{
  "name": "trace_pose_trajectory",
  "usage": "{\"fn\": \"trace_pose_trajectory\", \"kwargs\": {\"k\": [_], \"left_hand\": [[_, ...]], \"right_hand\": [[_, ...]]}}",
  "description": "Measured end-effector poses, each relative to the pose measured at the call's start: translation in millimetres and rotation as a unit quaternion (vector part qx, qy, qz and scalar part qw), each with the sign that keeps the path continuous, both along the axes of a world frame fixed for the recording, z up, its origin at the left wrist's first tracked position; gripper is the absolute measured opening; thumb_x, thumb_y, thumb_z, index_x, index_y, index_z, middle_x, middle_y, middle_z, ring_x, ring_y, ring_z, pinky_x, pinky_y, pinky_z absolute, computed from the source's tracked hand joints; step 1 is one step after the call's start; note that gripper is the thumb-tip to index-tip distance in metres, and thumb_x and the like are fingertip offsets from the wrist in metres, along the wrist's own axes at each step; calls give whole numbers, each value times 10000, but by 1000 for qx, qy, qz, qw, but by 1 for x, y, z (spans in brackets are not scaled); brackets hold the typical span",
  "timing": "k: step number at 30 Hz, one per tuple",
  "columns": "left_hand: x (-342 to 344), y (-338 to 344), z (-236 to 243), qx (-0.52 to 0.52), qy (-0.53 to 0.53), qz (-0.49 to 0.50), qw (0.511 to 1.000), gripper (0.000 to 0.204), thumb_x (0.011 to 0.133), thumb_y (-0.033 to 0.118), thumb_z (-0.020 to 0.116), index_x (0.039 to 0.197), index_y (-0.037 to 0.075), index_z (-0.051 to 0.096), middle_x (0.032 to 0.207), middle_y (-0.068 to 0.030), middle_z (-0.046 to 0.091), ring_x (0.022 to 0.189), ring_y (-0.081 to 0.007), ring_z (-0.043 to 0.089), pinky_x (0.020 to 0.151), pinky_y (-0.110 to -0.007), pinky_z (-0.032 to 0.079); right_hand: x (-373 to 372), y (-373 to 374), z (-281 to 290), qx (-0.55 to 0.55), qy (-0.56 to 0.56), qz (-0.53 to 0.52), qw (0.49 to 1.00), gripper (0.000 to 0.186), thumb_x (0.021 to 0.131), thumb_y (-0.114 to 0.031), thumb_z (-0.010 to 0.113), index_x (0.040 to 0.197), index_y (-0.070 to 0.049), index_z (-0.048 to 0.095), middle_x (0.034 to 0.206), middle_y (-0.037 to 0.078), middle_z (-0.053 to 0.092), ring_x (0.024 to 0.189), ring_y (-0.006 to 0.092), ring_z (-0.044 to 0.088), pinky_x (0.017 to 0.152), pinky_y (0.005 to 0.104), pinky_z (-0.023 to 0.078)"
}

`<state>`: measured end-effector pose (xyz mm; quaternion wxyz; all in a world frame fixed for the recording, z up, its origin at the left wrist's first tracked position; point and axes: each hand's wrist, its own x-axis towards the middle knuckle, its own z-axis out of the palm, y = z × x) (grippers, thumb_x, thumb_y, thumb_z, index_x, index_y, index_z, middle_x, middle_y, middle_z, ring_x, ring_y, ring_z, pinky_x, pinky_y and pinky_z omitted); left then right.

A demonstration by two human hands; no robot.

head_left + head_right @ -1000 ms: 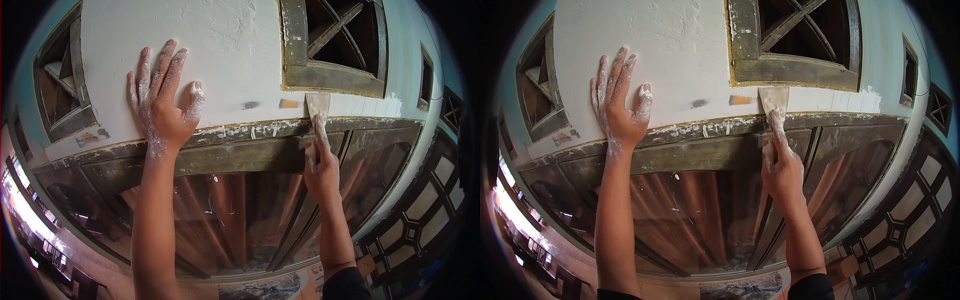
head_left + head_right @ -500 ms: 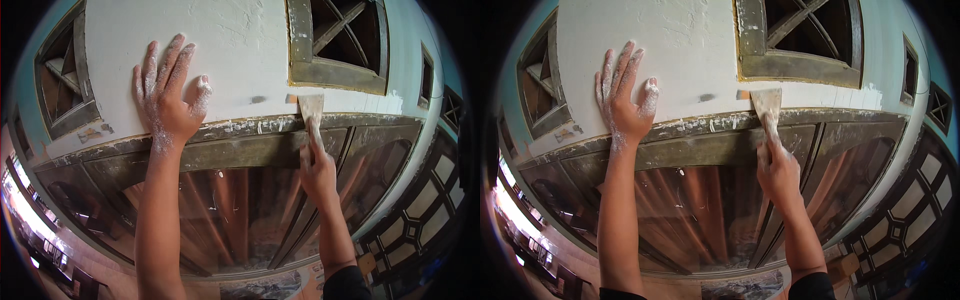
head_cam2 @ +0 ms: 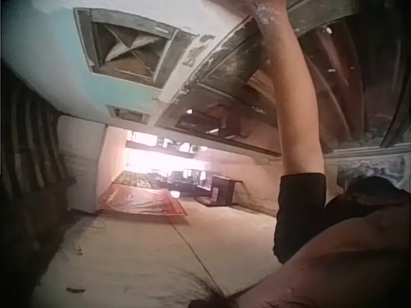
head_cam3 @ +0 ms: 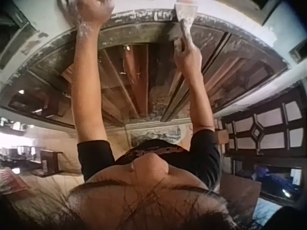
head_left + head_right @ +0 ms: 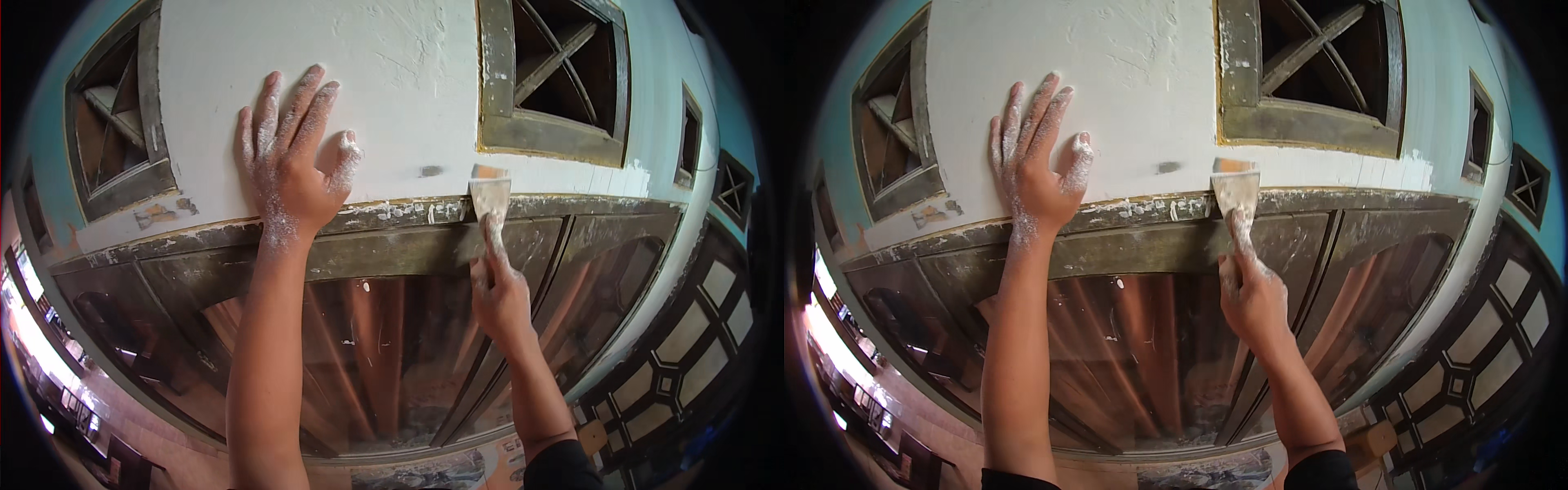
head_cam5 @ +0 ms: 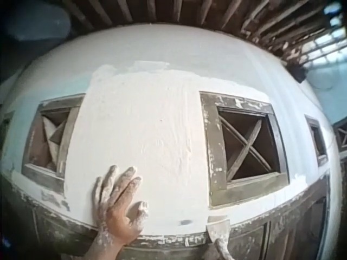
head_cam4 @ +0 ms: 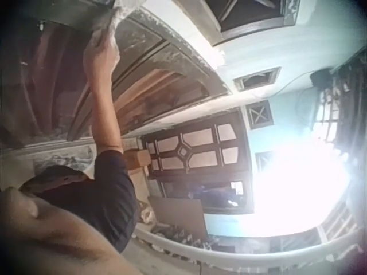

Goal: Apply and smooth white wall putty or filler over a wall surface near a window frame using a putty knife.

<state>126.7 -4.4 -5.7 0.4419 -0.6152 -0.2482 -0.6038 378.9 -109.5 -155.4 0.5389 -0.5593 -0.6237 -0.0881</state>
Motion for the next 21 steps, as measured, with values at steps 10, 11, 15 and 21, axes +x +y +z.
{"fn": "trace_pose_trajectory", "kwargs": {"k": [10, 11, 15, 21], "left_hand": [[0, -4, 0, -12, -4, -4, 1000, 493, 872, 290, 687, 1354, 186, 686, 1555, 40, 560, 1525, -324, 389, 1235, -605, 225], [-1, -4, -1, -18, -2, 0, 1000, 496, 874, 291, 686, 1359, 187, 682, 1559, 40, 556, 1528, -326, 384, 1235, -608, 224], [-11, -2, -4, -41, 27, 10, 999, 522, 901, 314, 672, 1409, 193, 649, 1596, 33, 515, 1541, -321, 364, 1246, -595, 216], [-76, -6, 7, -48, 78, 88, 992, 534, 956, 261, 604, 1479, 155, 597, 1634, -30, 477, 1548, -344, 366, 1245, -564, 253]], "right_hand": [[-10, 3, -3, -18, -25, -3, 1000, 718, 1030, -116, 575, 1665, -254, 268, 982, 274, 690, 803, 480, 654, 713, 434, 544], [-12, 6, 5, -19, -24, 0, 1000, 718, 1030, -116, 575, 1665, -254, 268, 982, 274, 690, 803, 480, 654, 713, 434, 544], [-21, 11, 19, 23, -37, -38, 998, 670, 1027, -190, 598, 1638, -264, 332, 841, 212, 718, 763, 467, 678, 652, 551, 517], [-25, 12, 21, 42, -55, -27, 997, 658, 1023, -178, 602, 1627, -263, 355, 892, 213, 723, 805, 466, 687, 661, 556, 520]]}}
